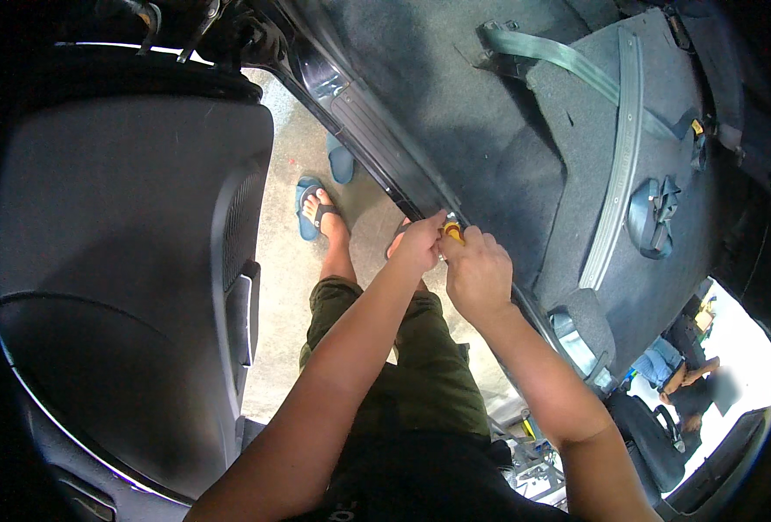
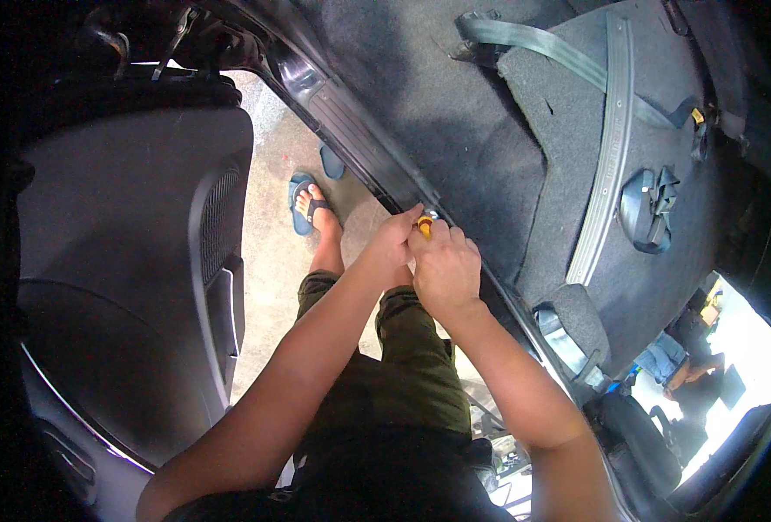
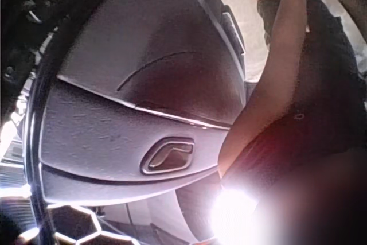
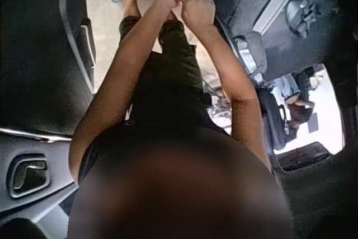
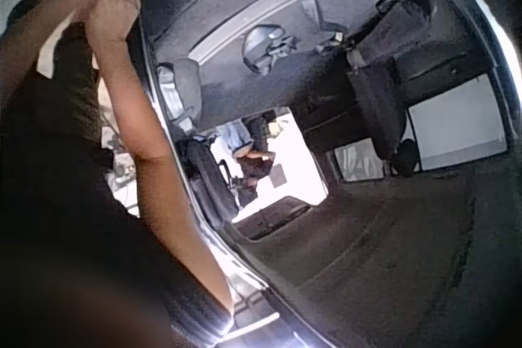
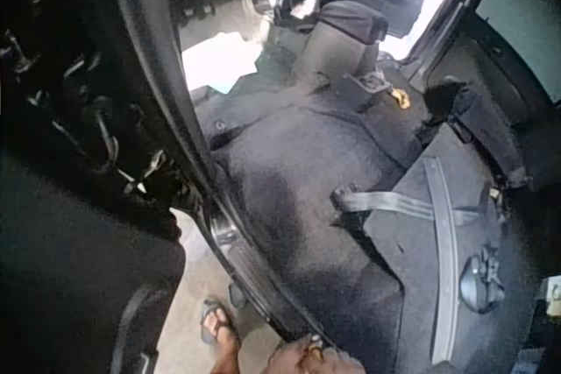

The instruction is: The person uses a screwdriver to pry and remove a plastic trim piece from the car's trunk area, then removes a car seat and places it on the floor. Finally, the person lifts the trunk carpet to expose the metal floor.

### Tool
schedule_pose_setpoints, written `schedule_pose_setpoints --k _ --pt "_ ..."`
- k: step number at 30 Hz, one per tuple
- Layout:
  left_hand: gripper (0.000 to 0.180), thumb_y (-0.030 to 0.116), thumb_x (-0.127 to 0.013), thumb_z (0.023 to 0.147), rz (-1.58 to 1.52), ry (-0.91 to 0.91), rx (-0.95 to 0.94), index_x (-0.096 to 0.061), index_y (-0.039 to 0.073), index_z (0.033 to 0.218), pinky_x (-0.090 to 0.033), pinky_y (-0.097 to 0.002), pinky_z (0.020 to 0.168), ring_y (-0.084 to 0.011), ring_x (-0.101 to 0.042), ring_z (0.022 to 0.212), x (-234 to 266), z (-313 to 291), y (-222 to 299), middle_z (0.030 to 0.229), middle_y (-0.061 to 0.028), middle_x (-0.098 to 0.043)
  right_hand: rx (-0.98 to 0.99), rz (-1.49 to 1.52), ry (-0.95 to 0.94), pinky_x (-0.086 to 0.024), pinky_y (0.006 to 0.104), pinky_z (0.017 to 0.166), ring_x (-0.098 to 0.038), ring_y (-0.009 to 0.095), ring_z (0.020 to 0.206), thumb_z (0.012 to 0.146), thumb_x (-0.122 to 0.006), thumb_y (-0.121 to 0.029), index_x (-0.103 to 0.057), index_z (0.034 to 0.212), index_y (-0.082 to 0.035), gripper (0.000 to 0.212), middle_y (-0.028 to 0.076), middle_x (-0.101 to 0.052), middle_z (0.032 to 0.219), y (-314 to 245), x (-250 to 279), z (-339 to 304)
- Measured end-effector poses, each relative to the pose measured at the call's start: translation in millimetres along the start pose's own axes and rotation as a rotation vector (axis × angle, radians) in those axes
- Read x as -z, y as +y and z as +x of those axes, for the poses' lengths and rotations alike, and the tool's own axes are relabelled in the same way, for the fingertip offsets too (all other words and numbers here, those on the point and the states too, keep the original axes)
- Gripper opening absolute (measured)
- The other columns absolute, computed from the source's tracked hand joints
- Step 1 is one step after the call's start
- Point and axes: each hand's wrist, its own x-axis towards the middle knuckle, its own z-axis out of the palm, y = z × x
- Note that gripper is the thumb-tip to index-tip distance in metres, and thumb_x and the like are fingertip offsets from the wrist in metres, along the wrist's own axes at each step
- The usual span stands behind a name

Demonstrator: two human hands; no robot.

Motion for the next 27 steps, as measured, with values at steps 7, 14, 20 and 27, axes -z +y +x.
schedule_pose_setpoints --k 7,14,20,27 --pt "0.022 0.027 -0.060 0.105 -0.002 0.044 0.018 -0.063 0.006 0.100 -0.054 -0.0327 0.061 -0.0200 -0.065 0.070 -13 -10 9 0.086 -0.0076 -0.066 -0.272 0.060 -0.333 -0.056 0.0492 0.066 -0.071 0.037 0.081 0.093 -0.066 -0.023 -0.060 0.116 -0.006 0.029 0.018 -0.066 0.093 -1 8 4" --pt "0.026 0.029 -0.060 0.106 0.144 0.108 0.019 -0.066 0.009 0.091 -0.047 -0.0356 0.052 -0.0197 -0.060 0.064 -17 -10 14 0.079 -0.0035 -0.064 0.020 -0.073 -0.120 -0.057 0.0474 0.063 -0.073 0.035 0.077 0.098 -0.062 -0.026 -0.059 0.107 -0.006 0.022 0.016 -0.069 0.091 10 10 4" --pt "0.024 0.025 -0.060 0.105 0.110 0.130 0.013 -0.066 0.007 0.090 -0.048 -0.0350 0.054 -0.0180 -0.060 0.064 -20 -2 16 0.081 -0.0039 -0.064 -0.260 -0.012 -0.328 -0.057 0.0484 0.064 -0.073 0.034 0.077 0.094 -0.068 -0.029 -0.059 0.098 -0.006 0.025 0.014 -0.069 0.092 7 15 4" --pt "0.021 0.022 -0.064 0.102 0.141 0.232 -0.006 -0.066 0.008 0.086 -0.046 -0.0342 0.050 -0.0174 -0.057 0.059 -28 -15 21 0.076 -0.0041 -0.063 0.080 -0.162 -0.066 -0.056 0.0458 0.065 -0.071 0.035 0.074 0.092 -0.069 -0.028 -0.060 0.098 -0.006 0.024 0.013 -0.067 0.090 6 3 11"
